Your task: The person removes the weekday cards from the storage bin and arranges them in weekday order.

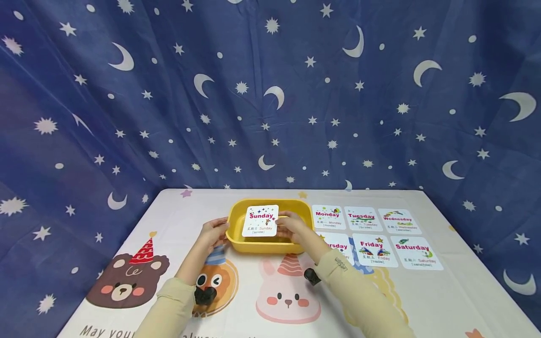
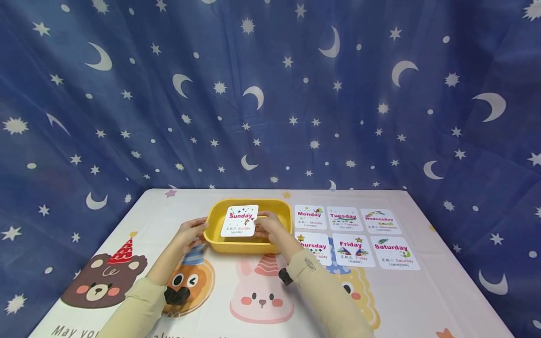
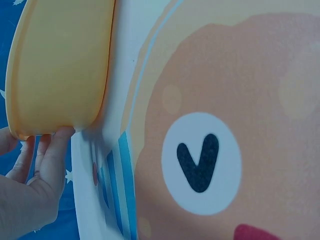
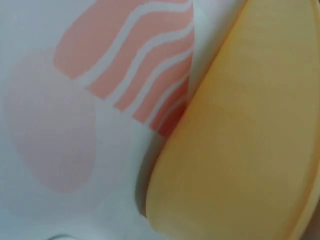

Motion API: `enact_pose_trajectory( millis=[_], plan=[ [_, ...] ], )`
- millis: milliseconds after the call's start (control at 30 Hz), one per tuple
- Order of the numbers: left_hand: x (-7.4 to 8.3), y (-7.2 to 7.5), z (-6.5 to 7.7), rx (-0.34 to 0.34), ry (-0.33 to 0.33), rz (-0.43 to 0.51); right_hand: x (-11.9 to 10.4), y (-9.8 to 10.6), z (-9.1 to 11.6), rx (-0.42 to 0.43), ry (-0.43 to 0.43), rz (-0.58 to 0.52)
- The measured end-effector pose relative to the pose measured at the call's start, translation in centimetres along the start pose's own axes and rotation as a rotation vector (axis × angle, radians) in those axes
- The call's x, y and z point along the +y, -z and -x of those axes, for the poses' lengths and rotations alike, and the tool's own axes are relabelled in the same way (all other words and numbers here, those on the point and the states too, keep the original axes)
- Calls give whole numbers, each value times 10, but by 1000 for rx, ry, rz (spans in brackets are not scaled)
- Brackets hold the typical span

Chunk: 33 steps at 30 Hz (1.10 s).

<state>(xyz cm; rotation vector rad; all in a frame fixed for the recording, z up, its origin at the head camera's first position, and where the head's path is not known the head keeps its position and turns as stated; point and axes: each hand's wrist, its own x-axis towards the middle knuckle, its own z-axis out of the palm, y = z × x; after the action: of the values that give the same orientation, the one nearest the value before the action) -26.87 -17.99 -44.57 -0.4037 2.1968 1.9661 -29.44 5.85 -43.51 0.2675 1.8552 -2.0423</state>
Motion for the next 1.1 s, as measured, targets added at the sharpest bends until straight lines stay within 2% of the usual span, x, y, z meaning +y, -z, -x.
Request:
enact_pose_trajectory(
  millis=[200,400,700,867,1100],
  plan=[
    [-1,-1,0,-5,-4,2,-8,8,6,-1,-6,-4],
    [-2,-1,1,5,-5,-11,-12,10,14,-9,25,5],
    [-2,-1,1,7,-2,-10,-18,15,37,-57,73,34],
    [-2,1,-1,7,3,-9,-22,24,51,-73,113,101],
    [0,0,-2,-9,-10,-7,-21,43,69,-134,175,118]
  ],
)
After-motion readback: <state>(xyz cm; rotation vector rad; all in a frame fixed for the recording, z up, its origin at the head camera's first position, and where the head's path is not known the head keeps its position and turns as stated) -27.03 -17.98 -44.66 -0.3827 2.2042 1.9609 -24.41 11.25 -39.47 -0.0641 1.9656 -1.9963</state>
